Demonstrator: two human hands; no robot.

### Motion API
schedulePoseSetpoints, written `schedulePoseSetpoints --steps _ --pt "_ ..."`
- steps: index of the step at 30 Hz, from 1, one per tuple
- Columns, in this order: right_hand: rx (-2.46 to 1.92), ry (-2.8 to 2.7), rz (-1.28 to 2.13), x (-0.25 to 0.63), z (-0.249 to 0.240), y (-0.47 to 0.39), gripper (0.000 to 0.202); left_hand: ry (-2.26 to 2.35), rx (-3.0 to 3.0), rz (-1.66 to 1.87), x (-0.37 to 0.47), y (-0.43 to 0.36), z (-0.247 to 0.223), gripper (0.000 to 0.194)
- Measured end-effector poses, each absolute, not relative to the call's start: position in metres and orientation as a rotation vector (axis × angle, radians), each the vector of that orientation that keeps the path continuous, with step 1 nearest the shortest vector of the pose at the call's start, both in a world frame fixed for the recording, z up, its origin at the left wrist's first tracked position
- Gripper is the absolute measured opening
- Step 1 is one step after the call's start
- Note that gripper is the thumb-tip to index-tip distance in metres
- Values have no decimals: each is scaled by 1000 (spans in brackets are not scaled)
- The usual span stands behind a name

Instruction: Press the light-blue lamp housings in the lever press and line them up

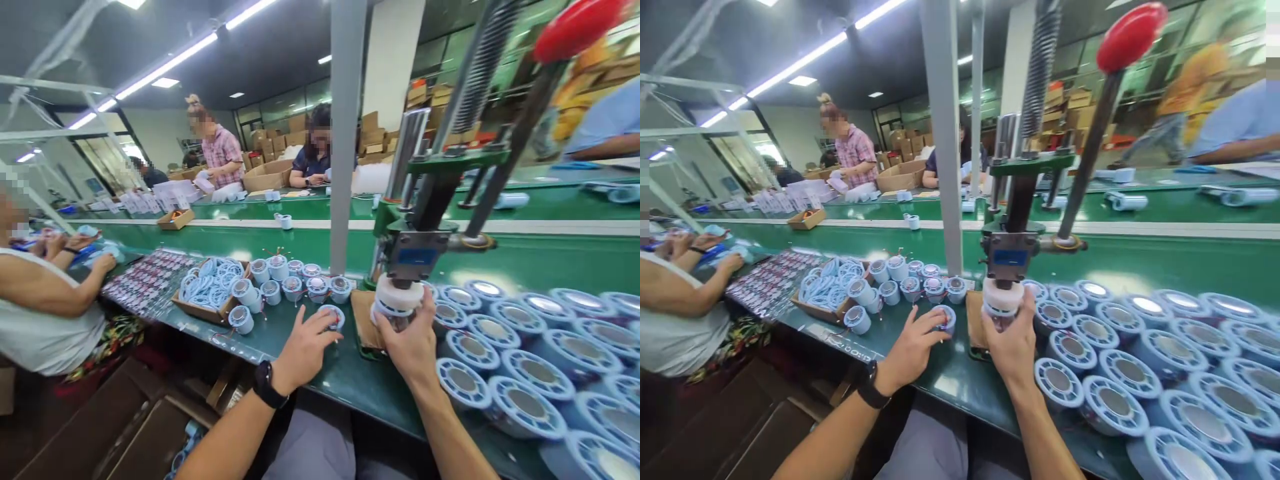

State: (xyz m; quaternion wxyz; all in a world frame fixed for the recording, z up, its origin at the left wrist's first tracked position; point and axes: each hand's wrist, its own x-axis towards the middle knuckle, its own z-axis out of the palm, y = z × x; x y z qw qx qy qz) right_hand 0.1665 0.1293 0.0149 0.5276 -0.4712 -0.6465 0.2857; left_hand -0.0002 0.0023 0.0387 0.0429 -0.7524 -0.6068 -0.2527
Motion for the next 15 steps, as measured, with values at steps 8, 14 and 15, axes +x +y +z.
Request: schedulePoseSetpoints --steps 8,14,15 --pt "-1078 -1449 579 157 21 131 91 -2415 -1193 -522 -131 -57 90 40" --pt "-832 -1668 244 179 16 70 60 -2803 -876 -240 -199 -70 129 22" --pt "-790 -1724 235 190 19 56 55 -2830 -882 -219 -200 -62 128 29"
